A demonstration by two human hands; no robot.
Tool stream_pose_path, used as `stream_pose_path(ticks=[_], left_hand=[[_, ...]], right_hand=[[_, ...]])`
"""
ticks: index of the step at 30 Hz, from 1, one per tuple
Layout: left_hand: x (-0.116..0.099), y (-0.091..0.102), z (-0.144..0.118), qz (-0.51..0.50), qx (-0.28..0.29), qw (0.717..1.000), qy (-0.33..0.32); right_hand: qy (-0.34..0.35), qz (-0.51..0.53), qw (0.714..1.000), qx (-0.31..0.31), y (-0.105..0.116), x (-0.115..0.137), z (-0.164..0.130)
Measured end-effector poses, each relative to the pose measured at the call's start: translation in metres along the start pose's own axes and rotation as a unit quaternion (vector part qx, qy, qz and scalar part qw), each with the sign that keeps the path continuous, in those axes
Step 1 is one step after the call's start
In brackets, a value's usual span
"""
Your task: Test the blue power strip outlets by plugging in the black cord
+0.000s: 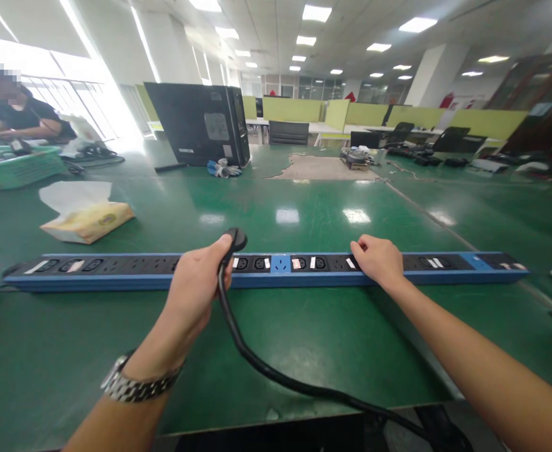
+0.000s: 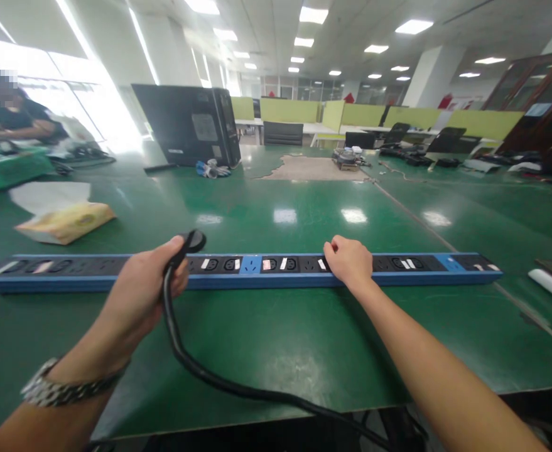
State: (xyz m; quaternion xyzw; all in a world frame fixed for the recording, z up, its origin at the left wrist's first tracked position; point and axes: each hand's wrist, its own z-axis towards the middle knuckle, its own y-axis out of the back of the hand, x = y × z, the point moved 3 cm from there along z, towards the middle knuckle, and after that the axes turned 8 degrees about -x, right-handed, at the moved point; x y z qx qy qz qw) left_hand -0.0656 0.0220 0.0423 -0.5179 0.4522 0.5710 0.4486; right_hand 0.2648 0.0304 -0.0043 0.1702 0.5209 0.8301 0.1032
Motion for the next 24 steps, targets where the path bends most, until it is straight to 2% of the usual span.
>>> stream_pose_path(ticks=[2, 4, 6, 8, 11, 14, 17, 20, 22, 24], left_hand=[[-0.002, -0.025, -0.006, 0.063, 0.054, 0.996, -0.022], [0.012, -0.048, -0.007, 0.113, 0.102, 0.988, 0.007], [0.032, -0.061, -0.004, 0.127, 0.104, 0.986, 0.041], [0.049, -0.065, -0.001, 0.118, 0.088, 0.987, 0.062], [0.060, -0.067, 0.003, 0.108, 0.075, 0.989, 0.067], [0.056, -0.067, -0.001, 0.111, 0.073, 0.989, 0.068], [0.043, -0.070, -0.013, 0.068, 0.070, 0.992, 0.084], [0.030, -0.080, -0.028, 0.024, 0.087, 0.995, 0.052], [0.029, -0.089, -0.033, 0.027, 0.113, 0.992, 0.042], [0.035, -0.100, -0.033, 0.036, 0.120, 0.990, 0.060]], right_hand=[[-0.004, 0.003, 1.000, -0.003, 0.000, 0.000, 0.000], [-0.007, 0.004, 1.000, -0.002, 0.000, 0.000, -0.001], [-0.004, 0.003, 1.000, 0.000, 0.000, 0.000, -0.001], [-0.002, 0.004, 1.000, -0.002, -0.001, 0.001, -0.001], [-0.004, 0.004, 1.000, -0.003, -0.001, 0.000, -0.001], [-0.003, 0.000, 1.000, -0.004, 0.000, 0.001, -0.001], [-0.004, 0.002, 1.000, -0.001, 0.002, 0.003, -0.002], [-0.008, 0.009, 1.000, -0.001, 0.001, 0.002, -0.002], [-0.015, 0.024, 1.000, -0.009, 0.000, 0.000, -0.001], [-0.020, 0.052, 0.998, -0.015, 0.000, -0.003, 0.001]])
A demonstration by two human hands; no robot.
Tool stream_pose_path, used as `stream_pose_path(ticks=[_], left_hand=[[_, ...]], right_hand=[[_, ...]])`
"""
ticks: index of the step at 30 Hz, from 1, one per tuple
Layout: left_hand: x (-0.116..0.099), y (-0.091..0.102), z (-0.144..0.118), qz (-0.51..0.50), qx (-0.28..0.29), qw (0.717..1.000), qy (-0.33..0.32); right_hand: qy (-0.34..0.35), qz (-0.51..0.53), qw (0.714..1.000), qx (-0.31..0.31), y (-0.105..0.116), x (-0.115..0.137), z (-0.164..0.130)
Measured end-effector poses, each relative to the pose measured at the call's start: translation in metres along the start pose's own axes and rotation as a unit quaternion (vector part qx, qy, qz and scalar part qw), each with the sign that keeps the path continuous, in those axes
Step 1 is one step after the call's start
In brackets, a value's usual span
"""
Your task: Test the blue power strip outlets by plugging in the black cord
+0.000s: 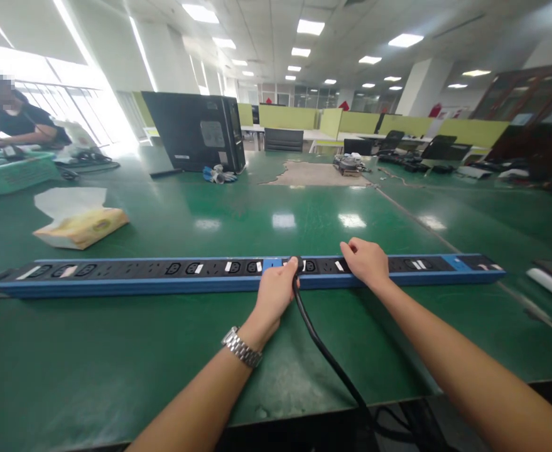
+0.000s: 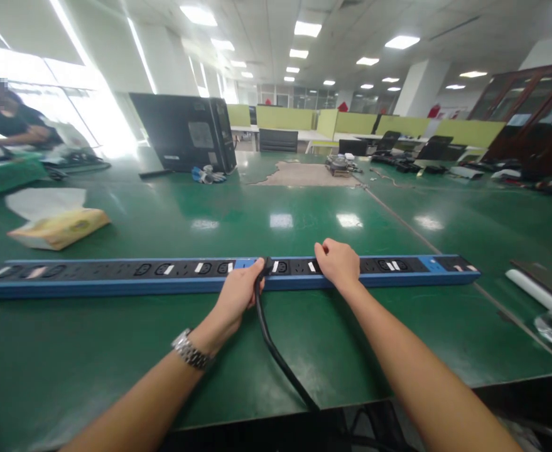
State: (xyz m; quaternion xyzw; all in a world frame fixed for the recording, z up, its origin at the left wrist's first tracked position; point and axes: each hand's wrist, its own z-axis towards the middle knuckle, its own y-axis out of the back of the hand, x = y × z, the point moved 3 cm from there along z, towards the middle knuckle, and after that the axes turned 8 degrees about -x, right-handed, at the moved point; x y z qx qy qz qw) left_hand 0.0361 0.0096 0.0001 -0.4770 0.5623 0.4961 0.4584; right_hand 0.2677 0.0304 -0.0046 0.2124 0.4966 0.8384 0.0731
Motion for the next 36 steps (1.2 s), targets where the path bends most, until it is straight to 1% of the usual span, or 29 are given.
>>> stream_pose_path(ticks=[2, 3, 4, 5, 7, 8, 9, 10, 12, 13, 14, 16, 18, 19, 20, 21, 24, 27, 29, 33, 35, 36], left_hand=[[0.005, -0.012, 0.005, 0.015, 0.006, 1.000, -0.002], [0.005, -0.020, 0.007, 0.029, 0.014, 0.999, -0.021], [0.004, -0.028, 0.008, 0.046, 0.024, 0.998, -0.047], [0.000, -0.036, 0.008, 0.066, 0.035, 0.994, -0.078], [-0.012, -0.051, 0.005, 0.115, 0.051, 0.981, -0.149], [-0.019, -0.055, 0.002, 0.146, 0.062, 0.969, -0.189], [-0.026, -0.058, 0.000, 0.176, 0.080, 0.954, -0.228], [-0.033, -0.058, -0.001, 0.202, 0.100, 0.938, -0.264], [-0.040, -0.049, 0.002, 0.240, 0.128, 0.912, -0.308], [-0.041, -0.040, 0.007, 0.258, 0.127, 0.903, -0.319], [-0.040, -0.029, 0.013, 0.283, 0.107, 0.894, -0.330], [-0.033, -0.003, 0.028, 0.360, 0.026, 0.865, -0.348], [-0.021, 0.023, 0.041, 0.443, -0.066, 0.826, -0.342], [-0.015, 0.033, 0.046, 0.476, -0.098, 0.809, -0.330], [-0.008, 0.041, 0.049, 0.501, -0.116, 0.796, -0.320], [-0.003, 0.047, 0.050, 0.517, -0.122, 0.786, -0.316], [0.005, 0.052, 0.049, 0.532, -0.109, 0.772, -0.332], [0.006, 0.051, 0.046, 0.524, -0.112, 0.771, -0.345], [0.006, 0.050, 0.045, 0.519, -0.114, 0.770, -0.353], [0.007, 0.051, 0.046, 0.516, -0.118, 0.771, -0.355], [0.008, 0.052, 0.046, 0.515, -0.116, 0.772, -0.355], [0.009, 0.052, 0.046, 0.515, -0.115, 0.772, -0.355]], right_hand=[[-0.006, 0.051, 0.999, 0.000, 0.002, -0.001, 0.002], [-0.011, 0.093, 0.996, 0.007, 0.005, 0.001, 0.003], [-0.017, 0.146, 0.989, 0.028, 0.008, 0.004, 0.003], [-0.021, 0.203, 0.977, 0.064, 0.012, 0.009, 0.002], [-0.024, 0.298, 0.940, 0.163, 0.020, 0.022, -0.005], [-0.028, 0.321, 0.923, 0.210, 0.024, 0.029, -0.009], [-0.035, 0.326, 0.912, 0.246, 0.029, 0.034, -0.013], [-0.046, 0.320, 0.907, 0.269, 0.032, 0.037, -0.016], [-0.070, 0.296, 0.907, 0.291, 0.037, 0.039, -0.018], [-0.077, 0.283, 0.908, 0.299, 0.037, 0.039, -0.018], [-0.078, 0.270, 0.910, 0.305, 0.036, 0.039, -0.017], [-0.054, 0.237, 0.915, 0.321, 0.034, 0.039, -0.011], [-0.005, 0.189, 0.916, 0.353, 0.031, 0.042, -0.005], [0.022, 0.164, 0.914, 0.370, 0.030, 0.045, -0.002], [0.045, 0.143, 0.913, 0.380, 0.029, 0.047, 0.001], [0.063, 0.125, 0.913, 0.382, 0.029, 0.050, 0.004], [0.099, 0.075, 0.919, 0.374, 0.030, 0.057, 0.011], [0.127, 0.033, 0.902, 0.410, 0.029, 0.065, 0.014], [0.125, 0.017, 0.897, 0.424, 0.029, 0.071, 0.015], [0.117, -0.039, 0.896, 0.426, 0.027, 0.078, 0.016], [0.149, -0.078, 0.890, 0.424, 0.027, 0.078, 0.017], [0.179, -0.099, 0.886, 0.417, 0.027, 0.078, 0.017]])
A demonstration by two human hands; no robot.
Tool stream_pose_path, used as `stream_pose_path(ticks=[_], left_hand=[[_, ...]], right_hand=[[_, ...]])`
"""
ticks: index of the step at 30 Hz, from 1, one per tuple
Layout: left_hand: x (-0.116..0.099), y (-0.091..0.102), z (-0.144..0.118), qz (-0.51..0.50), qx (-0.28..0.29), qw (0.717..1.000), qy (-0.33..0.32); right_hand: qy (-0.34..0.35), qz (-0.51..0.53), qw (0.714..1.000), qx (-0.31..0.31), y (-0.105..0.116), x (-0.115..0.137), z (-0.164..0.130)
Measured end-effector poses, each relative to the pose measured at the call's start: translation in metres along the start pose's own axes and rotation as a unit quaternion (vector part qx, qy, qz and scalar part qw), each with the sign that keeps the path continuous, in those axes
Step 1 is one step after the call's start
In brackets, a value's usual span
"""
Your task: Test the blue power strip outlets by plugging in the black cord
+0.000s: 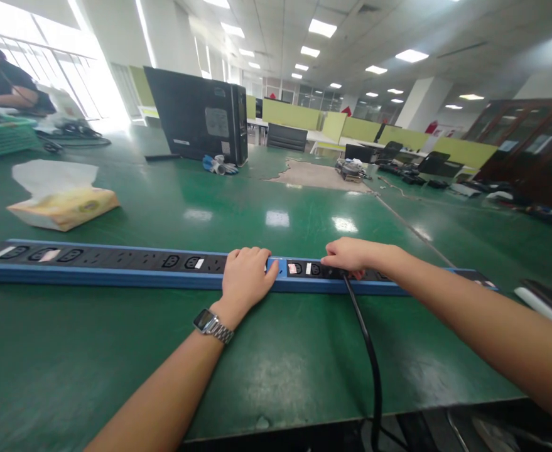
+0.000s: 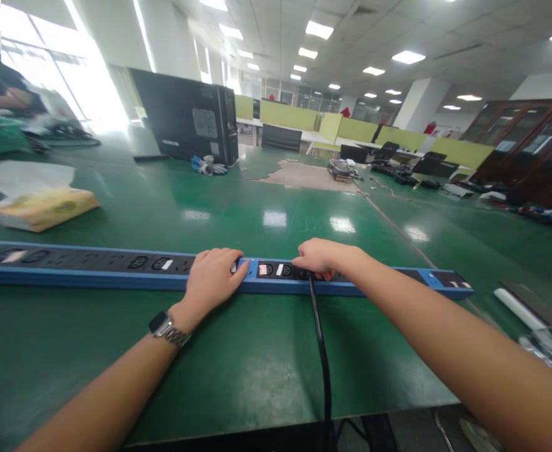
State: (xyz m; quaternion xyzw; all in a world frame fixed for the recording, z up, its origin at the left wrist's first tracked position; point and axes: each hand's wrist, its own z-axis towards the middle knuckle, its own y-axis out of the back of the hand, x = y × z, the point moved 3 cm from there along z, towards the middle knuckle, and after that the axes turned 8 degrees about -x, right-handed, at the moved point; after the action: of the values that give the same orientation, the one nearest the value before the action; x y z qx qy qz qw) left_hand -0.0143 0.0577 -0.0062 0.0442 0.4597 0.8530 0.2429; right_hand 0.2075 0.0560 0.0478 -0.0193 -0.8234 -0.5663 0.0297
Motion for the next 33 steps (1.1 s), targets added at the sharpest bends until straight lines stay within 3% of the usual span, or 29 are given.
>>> stream_pose_path(ticks=[4, 9, 12, 15, 19, 21, 24, 26, 28, 29, 33], left_hand=[[0.000, 0.000, -0.001, 0.006, -0.002, 1.000, 0.003], [0.000, 0.000, -0.002, 0.003, -0.010, 1.000, -0.001], [0.001, -0.001, -0.001, -0.001, -0.012, 1.000, 0.001], [0.000, -0.002, -0.001, 0.001, -0.010, 1.000, 0.004], [0.000, -0.002, -0.001, 0.004, -0.015, 1.000, 0.007], [-0.001, -0.002, -0.001, 0.005, -0.016, 1.000, 0.004], [-0.003, -0.002, -0.001, 0.017, -0.018, 1.000, 0.002], [-0.005, -0.002, -0.001, 0.028, -0.015, 1.000, -0.001], [-0.007, -0.002, -0.001, 0.035, -0.013, 0.999, -0.006], [-0.007, -0.003, -0.001, 0.037, -0.013, 0.999, -0.008], [-0.007, -0.003, 0.000, 0.039, -0.011, 0.999, -0.005]], right_hand=[[0.091, -0.159, 0.982, -0.042, 0.005, 0.007, -0.001], [0.089, -0.244, 0.966, 0.012, 0.009, 0.024, 0.004], [0.089, -0.227, 0.970, 0.011, 0.005, 0.023, 0.006], [0.068, -0.181, 0.980, -0.044, -0.003, 0.014, 0.000], [-0.004, -0.164, 0.976, -0.140, -0.007, 0.006, -0.015], [-0.047, -0.150, 0.978, -0.136, -0.008, 0.006, -0.022], [-0.067, -0.084, 0.992, -0.073, -0.003, 0.005, -0.031], [-0.060, -0.018, 0.989, -0.132, 0.015, -0.001, -0.039], [-0.073, 0.083, 0.967, -0.228, 0.037, -0.016, -0.050], [-0.093, 0.156, 0.954, -0.239, 0.044, -0.027, -0.056], [-0.180, 0.428, 0.878, -0.117, 0.034, -0.077, -0.070]])
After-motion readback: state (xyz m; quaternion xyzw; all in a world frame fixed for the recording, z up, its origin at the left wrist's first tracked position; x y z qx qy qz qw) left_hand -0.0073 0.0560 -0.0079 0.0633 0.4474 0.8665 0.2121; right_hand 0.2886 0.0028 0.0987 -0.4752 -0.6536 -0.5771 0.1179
